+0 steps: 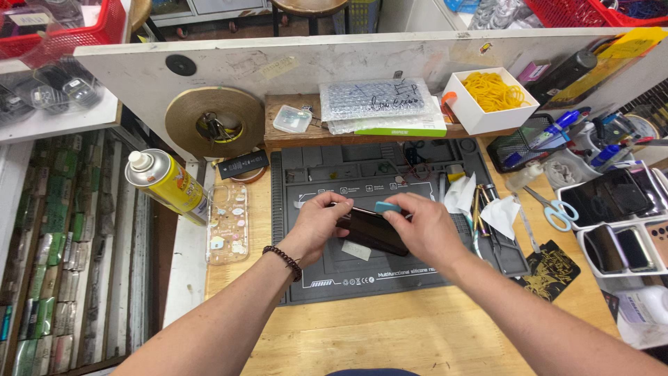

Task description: The person opens a smartphone and uses a screwdriver to remove screws from the internal frame. They then detach the screen assembly from the chassis and set it aside on the workbench.

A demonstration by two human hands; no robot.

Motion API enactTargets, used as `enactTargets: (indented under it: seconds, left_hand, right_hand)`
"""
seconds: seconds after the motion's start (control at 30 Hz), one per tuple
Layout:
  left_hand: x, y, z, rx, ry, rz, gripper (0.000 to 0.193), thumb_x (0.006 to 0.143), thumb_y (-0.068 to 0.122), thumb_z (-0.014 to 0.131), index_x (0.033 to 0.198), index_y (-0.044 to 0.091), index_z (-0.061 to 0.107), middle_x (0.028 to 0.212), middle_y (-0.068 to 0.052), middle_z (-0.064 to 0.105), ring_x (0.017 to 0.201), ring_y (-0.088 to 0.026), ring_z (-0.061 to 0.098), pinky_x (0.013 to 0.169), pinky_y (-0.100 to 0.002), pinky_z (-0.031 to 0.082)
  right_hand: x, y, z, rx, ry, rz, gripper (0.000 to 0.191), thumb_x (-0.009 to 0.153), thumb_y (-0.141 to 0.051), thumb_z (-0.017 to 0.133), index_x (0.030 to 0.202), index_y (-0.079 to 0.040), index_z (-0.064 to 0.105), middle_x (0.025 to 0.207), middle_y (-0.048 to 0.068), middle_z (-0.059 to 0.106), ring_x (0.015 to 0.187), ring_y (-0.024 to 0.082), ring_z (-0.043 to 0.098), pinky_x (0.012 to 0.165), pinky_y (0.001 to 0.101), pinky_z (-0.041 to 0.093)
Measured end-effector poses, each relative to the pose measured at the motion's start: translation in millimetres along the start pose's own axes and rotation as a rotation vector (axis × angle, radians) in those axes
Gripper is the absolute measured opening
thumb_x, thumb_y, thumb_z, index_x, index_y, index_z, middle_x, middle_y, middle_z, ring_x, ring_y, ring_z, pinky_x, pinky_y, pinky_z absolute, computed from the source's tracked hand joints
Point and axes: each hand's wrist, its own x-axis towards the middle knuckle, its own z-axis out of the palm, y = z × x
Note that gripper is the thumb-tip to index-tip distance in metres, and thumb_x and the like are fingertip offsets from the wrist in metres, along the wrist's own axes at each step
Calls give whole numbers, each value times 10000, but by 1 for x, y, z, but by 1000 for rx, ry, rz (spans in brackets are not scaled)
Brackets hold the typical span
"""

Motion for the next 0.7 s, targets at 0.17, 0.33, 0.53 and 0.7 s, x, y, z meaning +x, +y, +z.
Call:
enactTargets:
  seconds: [0.17,0.33,0.53,0.7]
  left_hand:
    - [1,-3,2,-28,-15,18,145,941,226,708,930,94,650,884,-6,669,808,-103,619,637,-270,539]
    - [-1,-4,-1,-37,-34,34,134,945,217,703,941,96,648,907,-5,680,821,-101,624,653,-279,537]
    - [-2,-1,-7,-96,-79,17,126,966,206,632,1014,91,652,954,-16,696,865,-111,653,698,-294,560]
    - [0,0,-6,-100,-85,-2,128,963,195,625,1020,82,650,949,-26,692,867,-125,653,702,-310,563]
  right_hand:
    - [26,16,-8,208,-294,229,208,879,-176,743,1051,-65,780,816,36,748,715,96,609,677,278,521]
    - [37,21,-5,368,-371,356,210,857,-154,761,1028,-34,782,842,4,748,747,77,629,692,267,524]
    - [24,9,-6,238,-253,238,202,877,-190,757,1041,-75,786,852,31,751,740,107,634,693,287,528]
    - [2,-10,0,40,-9,23,216,852,-215,760,1050,-128,767,922,44,756,739,203,709,674,329,557]
